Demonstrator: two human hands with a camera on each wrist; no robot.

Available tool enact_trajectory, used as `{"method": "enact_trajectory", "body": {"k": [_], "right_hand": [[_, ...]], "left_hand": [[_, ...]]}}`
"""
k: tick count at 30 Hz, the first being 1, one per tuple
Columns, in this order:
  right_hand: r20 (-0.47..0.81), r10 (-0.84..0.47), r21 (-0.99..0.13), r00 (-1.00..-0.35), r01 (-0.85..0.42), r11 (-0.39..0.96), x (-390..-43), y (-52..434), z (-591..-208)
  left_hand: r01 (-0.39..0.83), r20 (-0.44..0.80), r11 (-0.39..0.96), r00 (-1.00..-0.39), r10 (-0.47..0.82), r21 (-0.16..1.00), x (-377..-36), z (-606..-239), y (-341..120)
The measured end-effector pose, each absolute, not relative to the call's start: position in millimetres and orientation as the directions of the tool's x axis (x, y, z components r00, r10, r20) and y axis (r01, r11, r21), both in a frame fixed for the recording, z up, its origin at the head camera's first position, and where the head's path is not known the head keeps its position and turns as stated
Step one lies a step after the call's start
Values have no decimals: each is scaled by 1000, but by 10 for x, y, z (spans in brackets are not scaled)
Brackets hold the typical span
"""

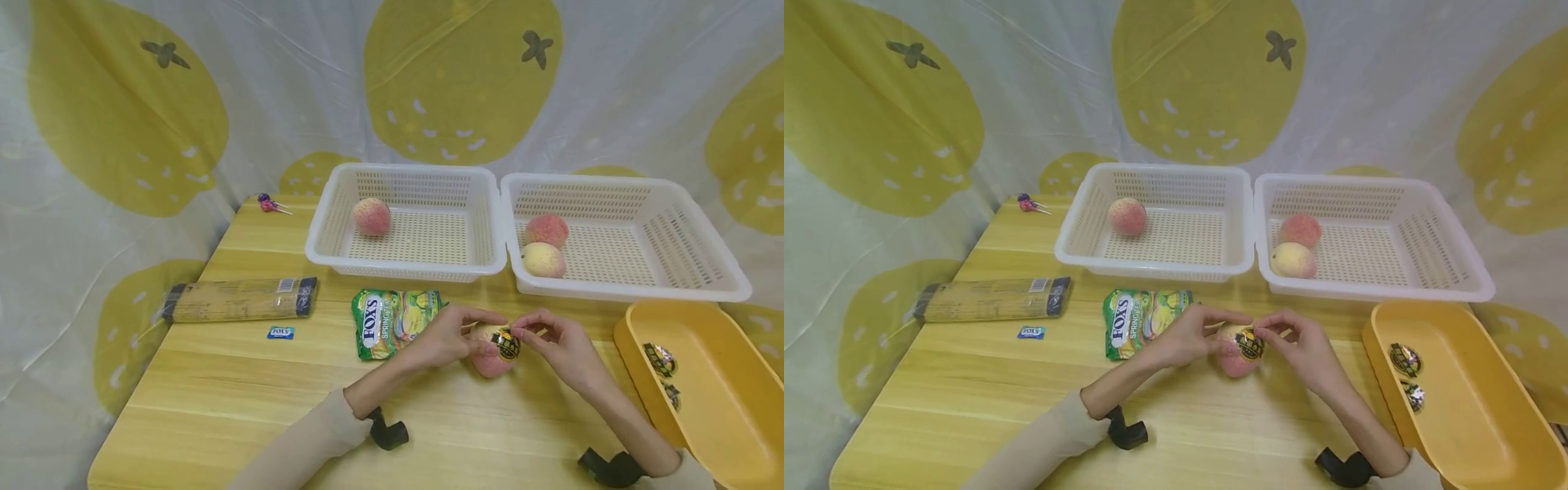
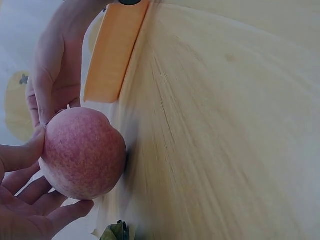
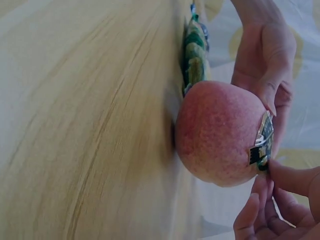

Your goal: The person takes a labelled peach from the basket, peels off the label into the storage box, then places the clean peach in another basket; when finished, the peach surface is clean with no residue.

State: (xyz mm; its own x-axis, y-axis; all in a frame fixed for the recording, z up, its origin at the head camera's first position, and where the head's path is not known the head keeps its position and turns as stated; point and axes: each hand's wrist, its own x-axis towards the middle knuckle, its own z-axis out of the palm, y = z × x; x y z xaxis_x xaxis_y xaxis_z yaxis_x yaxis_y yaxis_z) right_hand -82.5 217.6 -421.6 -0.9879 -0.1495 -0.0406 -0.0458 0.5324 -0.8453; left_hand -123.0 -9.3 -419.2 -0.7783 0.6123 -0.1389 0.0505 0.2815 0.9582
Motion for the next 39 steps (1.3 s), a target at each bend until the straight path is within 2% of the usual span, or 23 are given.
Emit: {"method": "enact_trajectory", "body": {"k": [7, 14, 27, 39], "right_hand": [[176, -150, -776, -973, -230, 587, -786, 2118, -4219], [347, -151, -689, -926, -361, 628, -722, 2046, -4205], [451, -109, -641, -886, -406, 652, -619, 1981, -4257], [531, -121, -613, -838, -479, 629, -588, 1952, -4298]], "left_hand": [[84, -137, 310, -767, 627, 947, -1273, -4186, -91], [35, -156, 289, -776, 611, 957, -1273, -4172, -105], [25, -155, 273, -773, 616, 962, -1283, -4165, -116], [98, -123, 311, -776, 619, 945, -1302, -4180, -139]]}}
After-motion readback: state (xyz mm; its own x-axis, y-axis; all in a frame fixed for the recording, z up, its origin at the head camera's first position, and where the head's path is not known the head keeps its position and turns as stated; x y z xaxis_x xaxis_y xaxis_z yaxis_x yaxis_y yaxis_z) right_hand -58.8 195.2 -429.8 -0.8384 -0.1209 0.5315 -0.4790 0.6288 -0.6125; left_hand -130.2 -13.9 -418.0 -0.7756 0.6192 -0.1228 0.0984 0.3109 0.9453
